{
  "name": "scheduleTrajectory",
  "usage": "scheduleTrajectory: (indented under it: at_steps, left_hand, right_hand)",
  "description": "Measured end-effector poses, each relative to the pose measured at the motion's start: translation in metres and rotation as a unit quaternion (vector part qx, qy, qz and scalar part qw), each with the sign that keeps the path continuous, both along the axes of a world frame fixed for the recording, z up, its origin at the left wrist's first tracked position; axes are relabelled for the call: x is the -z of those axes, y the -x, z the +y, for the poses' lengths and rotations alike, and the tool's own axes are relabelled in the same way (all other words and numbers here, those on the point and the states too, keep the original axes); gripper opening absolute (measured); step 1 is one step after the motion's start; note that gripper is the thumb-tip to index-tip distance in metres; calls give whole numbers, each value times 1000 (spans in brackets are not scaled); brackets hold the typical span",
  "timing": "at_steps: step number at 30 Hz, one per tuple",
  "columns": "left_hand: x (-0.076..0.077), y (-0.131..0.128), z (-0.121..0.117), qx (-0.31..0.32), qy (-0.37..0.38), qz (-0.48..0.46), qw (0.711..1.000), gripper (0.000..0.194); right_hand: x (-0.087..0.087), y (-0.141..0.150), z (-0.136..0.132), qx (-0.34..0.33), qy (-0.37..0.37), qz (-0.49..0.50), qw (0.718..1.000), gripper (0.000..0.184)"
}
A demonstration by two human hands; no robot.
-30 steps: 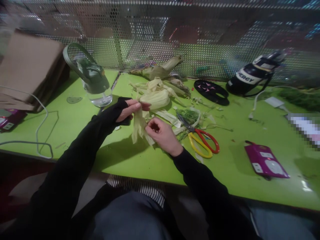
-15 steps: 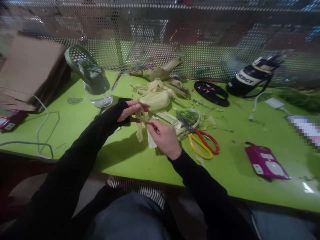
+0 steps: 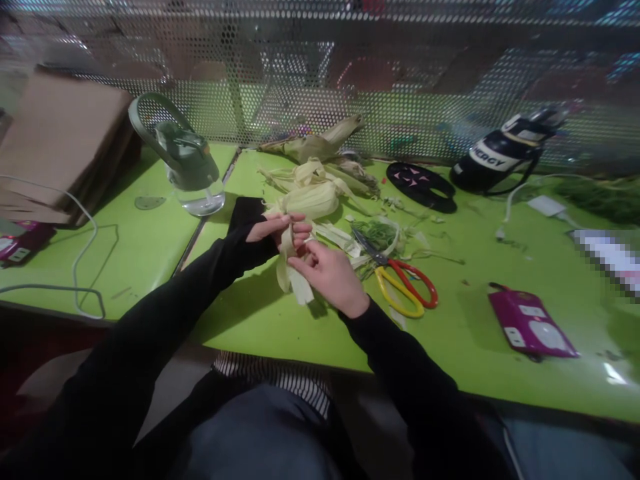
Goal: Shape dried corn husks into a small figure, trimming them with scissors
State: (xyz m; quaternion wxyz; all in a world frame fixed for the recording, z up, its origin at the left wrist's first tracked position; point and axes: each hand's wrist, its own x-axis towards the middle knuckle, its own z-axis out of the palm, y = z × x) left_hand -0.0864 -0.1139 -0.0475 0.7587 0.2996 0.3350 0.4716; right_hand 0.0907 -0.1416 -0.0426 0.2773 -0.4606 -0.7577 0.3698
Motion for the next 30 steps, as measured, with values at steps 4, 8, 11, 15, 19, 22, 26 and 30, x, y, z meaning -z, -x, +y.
scheduleTrajectory:
  at_steps: [4, 8, 11, 15, 19, 22, 26, 30]
  left_hand:
    - [2, -4, 2, -51, 18, 2, 999, 18]
    - [-2, -8, -1, -56, -14, 9, 998, 18]
    - [-4, -11, -5, -36, -73, 13, 997, 19]
    - [-4, -15, -12, -18, -89, 70, 993, 18]
    - [-2, -18, -17, -6, -137, 109, 985, 15]
    - [-2, -18, -18, -22, -137, 118, 983, 14]
    - [1, -19, -18, -17, -135, 108, 985, 19]
    - [2, -11, -20, 12, -182, 150, 972, 23]
  right_hand:
    - [6, -4, 5, 18, -62, -7, 998, 24]
    - [4, 2, -1, 43, -145, 49, 987, 17]
    - [0, 13, -7, 59, -209, 50, 975, 14]
    - [0, 22, -2, 41, -191, 22, 981, 16]
    - [4, 25, 5, 33, -136, 45, 989, 11]
    - [4, 25, 4, 35, -153, 83, 984, 17]
    - [4, 25, 3, 15, -95, 114, 989, 25]
    - [1, 26, 0, 5, 30, 195, 980, 17]
